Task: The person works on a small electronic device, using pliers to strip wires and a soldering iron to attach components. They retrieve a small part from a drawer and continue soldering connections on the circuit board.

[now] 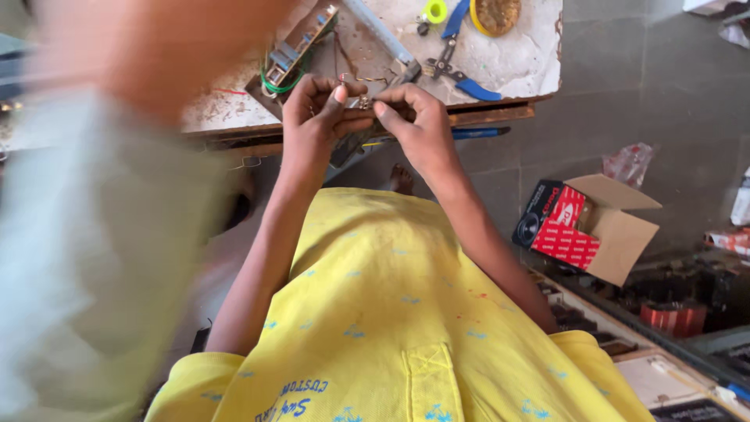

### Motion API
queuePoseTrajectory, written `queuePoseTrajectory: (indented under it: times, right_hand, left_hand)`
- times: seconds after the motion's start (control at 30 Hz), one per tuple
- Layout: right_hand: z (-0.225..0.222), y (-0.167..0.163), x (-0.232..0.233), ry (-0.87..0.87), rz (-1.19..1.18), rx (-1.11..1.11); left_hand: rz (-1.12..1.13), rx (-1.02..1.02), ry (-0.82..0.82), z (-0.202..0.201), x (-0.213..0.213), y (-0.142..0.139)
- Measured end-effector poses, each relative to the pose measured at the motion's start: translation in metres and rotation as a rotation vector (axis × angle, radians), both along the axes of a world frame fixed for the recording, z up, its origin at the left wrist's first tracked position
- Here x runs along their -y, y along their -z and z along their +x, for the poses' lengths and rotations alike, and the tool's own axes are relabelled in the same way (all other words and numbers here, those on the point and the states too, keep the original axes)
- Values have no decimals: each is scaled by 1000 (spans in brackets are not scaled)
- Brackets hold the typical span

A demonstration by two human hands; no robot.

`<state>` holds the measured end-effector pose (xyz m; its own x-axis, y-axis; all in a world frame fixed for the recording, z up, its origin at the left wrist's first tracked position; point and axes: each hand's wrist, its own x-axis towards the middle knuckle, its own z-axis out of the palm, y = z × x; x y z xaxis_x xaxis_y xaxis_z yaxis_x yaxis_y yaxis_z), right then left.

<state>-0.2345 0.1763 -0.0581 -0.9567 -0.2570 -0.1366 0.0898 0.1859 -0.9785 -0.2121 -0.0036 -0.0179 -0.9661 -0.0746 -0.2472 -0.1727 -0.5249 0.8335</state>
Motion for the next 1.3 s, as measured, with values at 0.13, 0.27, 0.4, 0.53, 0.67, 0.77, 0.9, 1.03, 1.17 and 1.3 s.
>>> queuePoseTrajectory:
  times: [0.13, 0.27, 0.4, 0.53, 0.67, 0.77, 0.9, 1.03, 1.17, 1.3]
  right_hand:
    - [-8, 17, -17, -39, 159, -102]
    - [-12, 26, -38, -134, 340, -280]
    - [-2, 29, -60, -259, 734, -79]
    - [7, 38, -76, -452, 913, 13]
    - [17, 45, -84, -606, 970, 53]
    - [27, 50, -94, -690, 988, 77]
    - [50, 51, -121, -630, 987, 70]
    - [95, 36, -157, -287, 912, -13]
    - [163, 9, -174, 123, 808, 21]
    - [221, -12, -158, 328, 731, 149]
  left_hand:
    - [-970, -315, 456, -76, -66, -38]
    - [-1976, -794, 875, -120, -154, -19]
    - [-1841, -613, 861, -132, -183, 13]
    - [-1817, -332, 868, -137, -190, 22]
    - [-1712, -59, 855, -150, -193, 26]
    - [-1789, -82, 842, -153, -194, 29]
    - [-1749, -120, 699, -156, -183, 12]
    - [-1527, -295, 329, -152, -154, -19]
    - [-954, -518, -64, -69, -102, 8]
    - [-663, -267, -382, 29, -16, 70]
